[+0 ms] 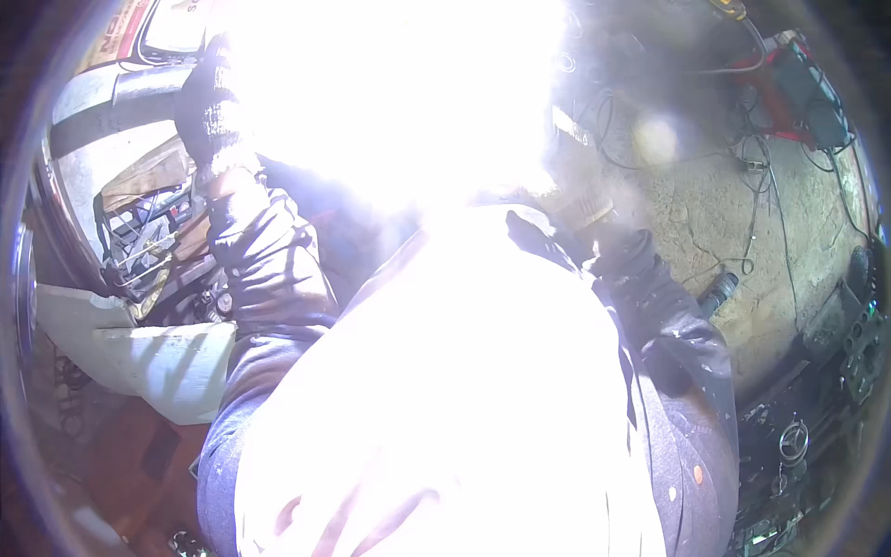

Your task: The person joins metal rods together using a welding torch, creating a curved metal structure on a workshop floor.

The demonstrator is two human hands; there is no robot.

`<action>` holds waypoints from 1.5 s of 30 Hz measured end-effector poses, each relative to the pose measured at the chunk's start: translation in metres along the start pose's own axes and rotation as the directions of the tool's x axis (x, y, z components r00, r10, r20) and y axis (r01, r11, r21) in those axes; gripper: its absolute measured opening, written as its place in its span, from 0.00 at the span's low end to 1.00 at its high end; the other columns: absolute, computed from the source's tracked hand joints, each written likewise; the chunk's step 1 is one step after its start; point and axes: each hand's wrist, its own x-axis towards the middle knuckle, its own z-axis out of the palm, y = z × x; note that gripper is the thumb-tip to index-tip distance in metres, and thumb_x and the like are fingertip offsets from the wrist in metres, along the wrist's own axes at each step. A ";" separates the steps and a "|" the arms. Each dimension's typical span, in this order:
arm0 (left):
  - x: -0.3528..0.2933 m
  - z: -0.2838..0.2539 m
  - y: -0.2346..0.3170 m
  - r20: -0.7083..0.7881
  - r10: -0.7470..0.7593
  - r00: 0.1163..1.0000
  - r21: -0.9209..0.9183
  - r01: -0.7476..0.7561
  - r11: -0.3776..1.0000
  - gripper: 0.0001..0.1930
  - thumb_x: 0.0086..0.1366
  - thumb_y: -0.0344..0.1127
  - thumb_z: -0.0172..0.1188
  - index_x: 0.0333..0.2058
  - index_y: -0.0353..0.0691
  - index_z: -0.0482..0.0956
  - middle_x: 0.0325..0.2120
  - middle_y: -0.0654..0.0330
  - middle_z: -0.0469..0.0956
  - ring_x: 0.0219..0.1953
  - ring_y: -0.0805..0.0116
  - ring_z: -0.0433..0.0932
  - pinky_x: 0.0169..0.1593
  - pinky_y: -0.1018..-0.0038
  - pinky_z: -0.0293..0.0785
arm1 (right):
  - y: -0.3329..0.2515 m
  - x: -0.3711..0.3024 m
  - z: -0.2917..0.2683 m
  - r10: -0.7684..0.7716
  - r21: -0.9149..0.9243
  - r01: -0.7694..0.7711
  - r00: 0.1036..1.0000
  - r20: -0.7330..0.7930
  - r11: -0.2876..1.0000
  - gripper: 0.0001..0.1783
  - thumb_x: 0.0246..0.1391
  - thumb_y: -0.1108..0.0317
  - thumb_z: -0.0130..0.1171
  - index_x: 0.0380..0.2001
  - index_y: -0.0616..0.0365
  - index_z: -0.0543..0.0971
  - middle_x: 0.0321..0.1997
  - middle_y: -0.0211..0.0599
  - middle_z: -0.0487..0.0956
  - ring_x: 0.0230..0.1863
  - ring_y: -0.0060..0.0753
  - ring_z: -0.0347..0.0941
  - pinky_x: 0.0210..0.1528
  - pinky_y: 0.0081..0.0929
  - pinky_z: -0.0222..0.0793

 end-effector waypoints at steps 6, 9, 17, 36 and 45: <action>-0.013 0.006 -0.020 -0.065 0.164 0.984 0.116 -0.156 0.981 0.19 0.60 0.49 0.60 0.45 0.45 0.79 0.37 0.50 0.80 0.39 0.51 0.79 0.44 0.62 0.72 | -0.041 -0.001 0.006 -0.007 0.868 -0.260 0.957 0.290 0.424 0.14 0.54 0.64 0.59 0.39 0.62 0.72 0.29 0.38 0.76 0.27 0.32 0.73 0.29 0.30 0.70; -0.007 0.003 -0.015 -0.044 0.150 0.988 0.066 -0.147 0.987 0.18 0.60 0.47 0.60 0.46 0.46 0.79 0.37 0.50 0.80 0.38 0.51 0.79 0.43 0.62 0.73 | -0.014 -0.003 -0.001 0.009 0.560 -0.046 0.998 0.068 0.827 0.16 0.52 0.65 0.61 0.41 0.62 0.73 0.31 0.36 0.77 0.30 0.30 0.75 0.33 0.29 0.72; -0.001 0.002 -0.018 -0.012 0.094 0.996 0.002 -0.094 0.996 0.18 0.60 0.43 0.59 0.49 0.48 0.76 0.36 0.51 0.80 0.38 0.52 0.79 0.42 0.63 0.74 | -0.016 0.000 -0.005 0.026 0.069 -0.019 0.996 -0.090 0.997 0.26 0.39 0.70 0.60 0.47 0.63 0.75 0.37 0.35 0.81 0.40 0.25 0.77 0.44 0.25 0.72; 0.008 -0.006 0.021 0.080 -0.261 0.962 -0.258 0.273 0.927 0.18 0.63 0.49 0.58 0.43 0.43 0.81 0.35 0.52 0.81 0.39 0.54 0.79 0.45 0.64 0.71 | -0.008 -0.010 -0.005 0.067 0.164 -0.063 0.998 -0.017 0.984 0.28 0.36 0.68 0.66 0.46 0.63 0.75 0.37 0.35 0.81 0.40 0.22 0.76 0.45 0.23 0.71; 0.008 -0.009 0.027 0.066 -0.304 0.950 -0.229 0.311 0.922 0.21 0.64 0.53 0.56 0.40 0.40 0.82 0.36 0.51 0.81 0.40 0.54 0.78 0.47 0.65 0.70 | -0.009 -0.010 -0.006 0.064 0.100 -0.062 0.998 -0.021 0.993 0.30 0.36 0.68 0.68 0.47 0.64 0.74 0.38 0.37 0.81 0.40 0.22 0.76 0.44 0.22 0.71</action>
